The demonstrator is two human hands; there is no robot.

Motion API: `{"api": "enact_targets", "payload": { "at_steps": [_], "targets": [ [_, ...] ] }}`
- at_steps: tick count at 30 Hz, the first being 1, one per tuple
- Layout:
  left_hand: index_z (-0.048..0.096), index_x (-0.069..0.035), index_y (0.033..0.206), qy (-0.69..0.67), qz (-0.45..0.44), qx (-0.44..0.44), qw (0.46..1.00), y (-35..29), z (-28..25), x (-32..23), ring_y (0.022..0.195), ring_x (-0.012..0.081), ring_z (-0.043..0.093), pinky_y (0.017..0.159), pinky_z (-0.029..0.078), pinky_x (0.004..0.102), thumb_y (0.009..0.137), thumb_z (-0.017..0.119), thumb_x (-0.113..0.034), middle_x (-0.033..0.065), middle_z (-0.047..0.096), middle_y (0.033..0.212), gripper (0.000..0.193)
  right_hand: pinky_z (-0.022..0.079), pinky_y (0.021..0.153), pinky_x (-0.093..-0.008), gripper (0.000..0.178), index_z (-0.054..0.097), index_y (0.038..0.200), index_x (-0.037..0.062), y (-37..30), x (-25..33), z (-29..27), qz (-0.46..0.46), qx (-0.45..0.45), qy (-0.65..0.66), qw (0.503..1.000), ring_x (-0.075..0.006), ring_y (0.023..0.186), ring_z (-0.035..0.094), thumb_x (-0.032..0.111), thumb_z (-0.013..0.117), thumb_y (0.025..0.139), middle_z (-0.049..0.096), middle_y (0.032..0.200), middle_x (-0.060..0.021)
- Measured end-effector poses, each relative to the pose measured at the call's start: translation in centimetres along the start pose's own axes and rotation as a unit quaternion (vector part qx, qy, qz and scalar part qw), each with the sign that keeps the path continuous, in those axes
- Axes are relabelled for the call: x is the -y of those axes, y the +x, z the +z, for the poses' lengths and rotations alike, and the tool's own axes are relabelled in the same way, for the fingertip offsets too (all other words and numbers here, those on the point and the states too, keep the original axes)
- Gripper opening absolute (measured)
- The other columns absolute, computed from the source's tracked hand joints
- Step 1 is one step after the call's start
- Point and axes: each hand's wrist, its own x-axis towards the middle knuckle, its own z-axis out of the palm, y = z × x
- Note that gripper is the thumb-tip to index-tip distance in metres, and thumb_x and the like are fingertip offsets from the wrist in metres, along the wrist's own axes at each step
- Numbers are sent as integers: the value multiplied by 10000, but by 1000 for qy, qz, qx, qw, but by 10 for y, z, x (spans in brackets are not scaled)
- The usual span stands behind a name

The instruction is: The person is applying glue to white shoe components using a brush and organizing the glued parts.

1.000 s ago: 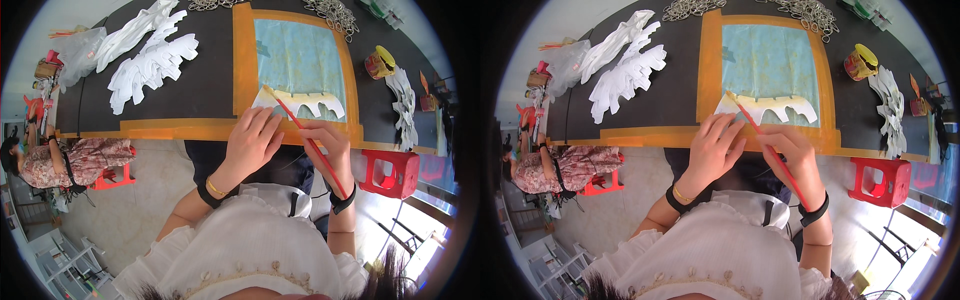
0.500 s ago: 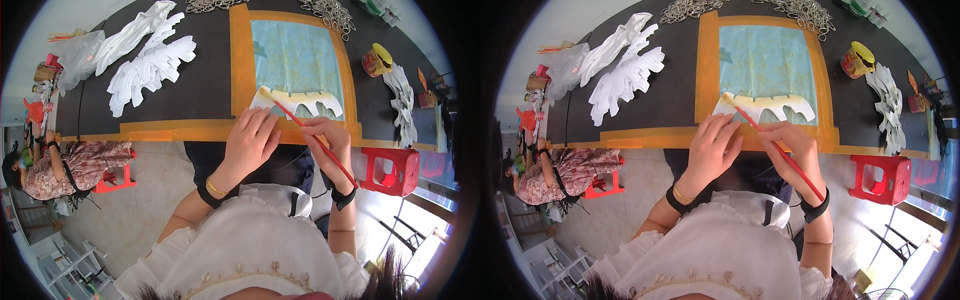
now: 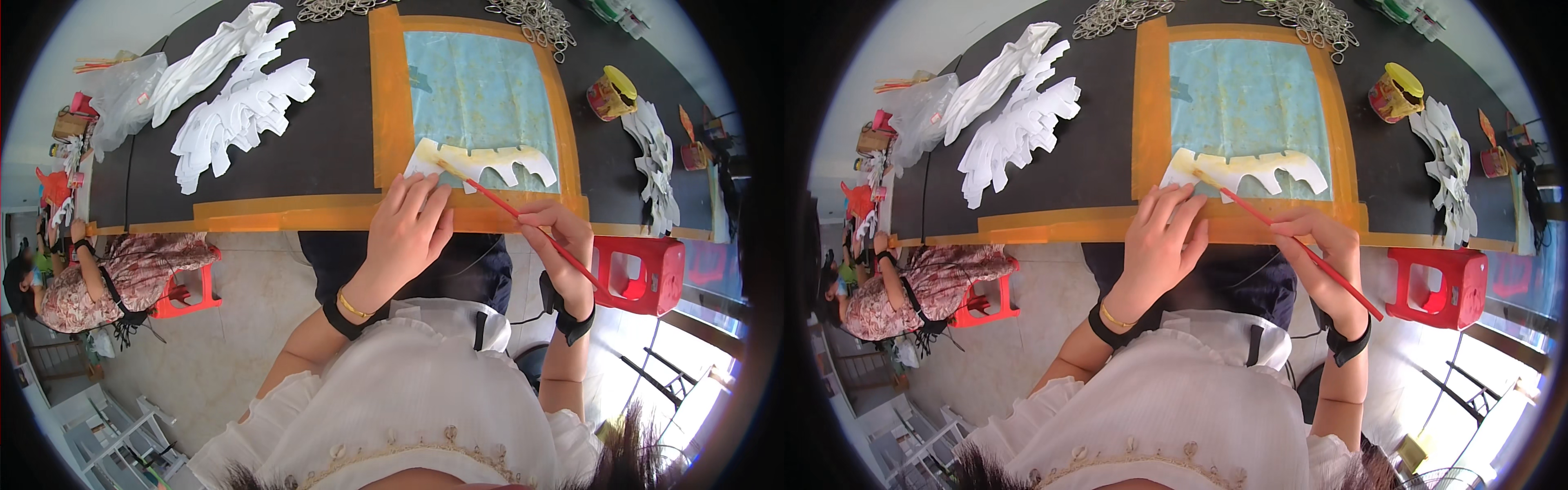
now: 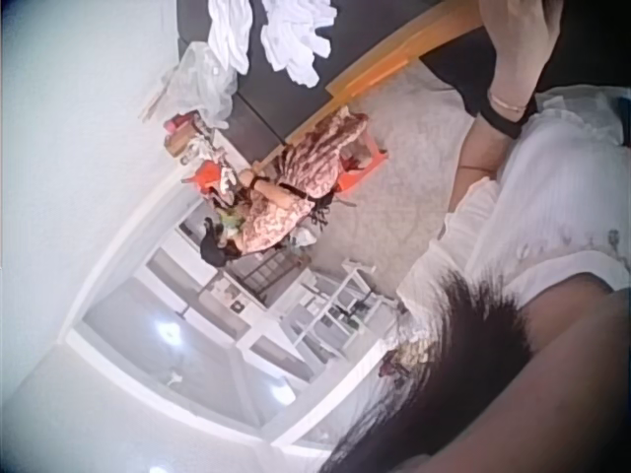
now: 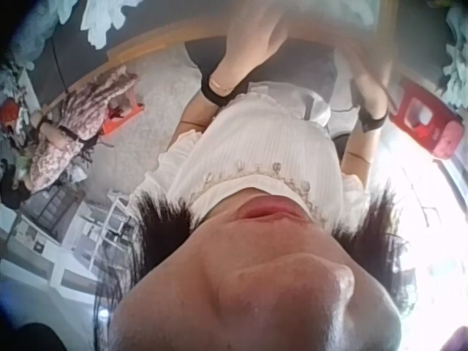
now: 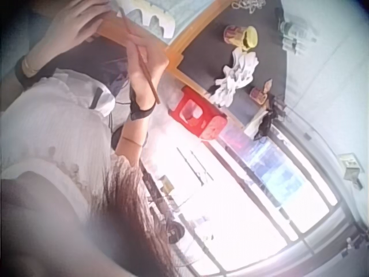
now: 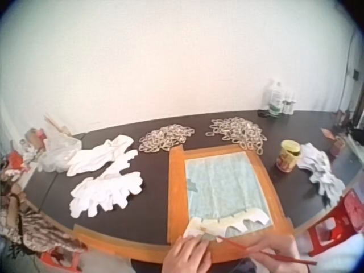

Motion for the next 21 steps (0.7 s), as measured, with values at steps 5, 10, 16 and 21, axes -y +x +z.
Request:
{"api": "enact_targets", "payload": {
  "at_steps": [5,10,16,21],
  "targets": [
    [657,-56,1105,-17,-13,-6,1000,-3,2,0,1072,337,601,935,508,456,800,709,-92,112,619,1130,311,515,788,-287,108,676,931,-61,-7,-4,-15,1,-7,-9,1000,-205,861,682,-58,659,825,711,939,-143],
    [650,-40,1102,-22,-22,14,999,2,-4,-3,1056,358,592,888,512,449,828,681,-77,134,609,1118,278,513,779,-292,104,657,938,-84,-24,7,-49,72,-67,36,994,-194,845,663,-62,625,842,684,929,-151],
    [660,-52,1035,-114,-43,58,991,10,-26,2,1058,326,600,890,515,415,836,703,-90,122,617,1116,207,522,800,-307,122,623,999,-45,-30,11,-76,-37,-192,22,980,-183,831,656,48,577,935,686,929,-137],
    [615,-37,854,-40,-66,23,997,22,-48,32,820,326,582,730,485,422,844,724,-133,101,568,881,146,536,801,-338,120,636,993,-48,-9,2,-65,-49,-76,-110,990,-250,898,694,51,571,971,705,978,-178]
  ]
}}
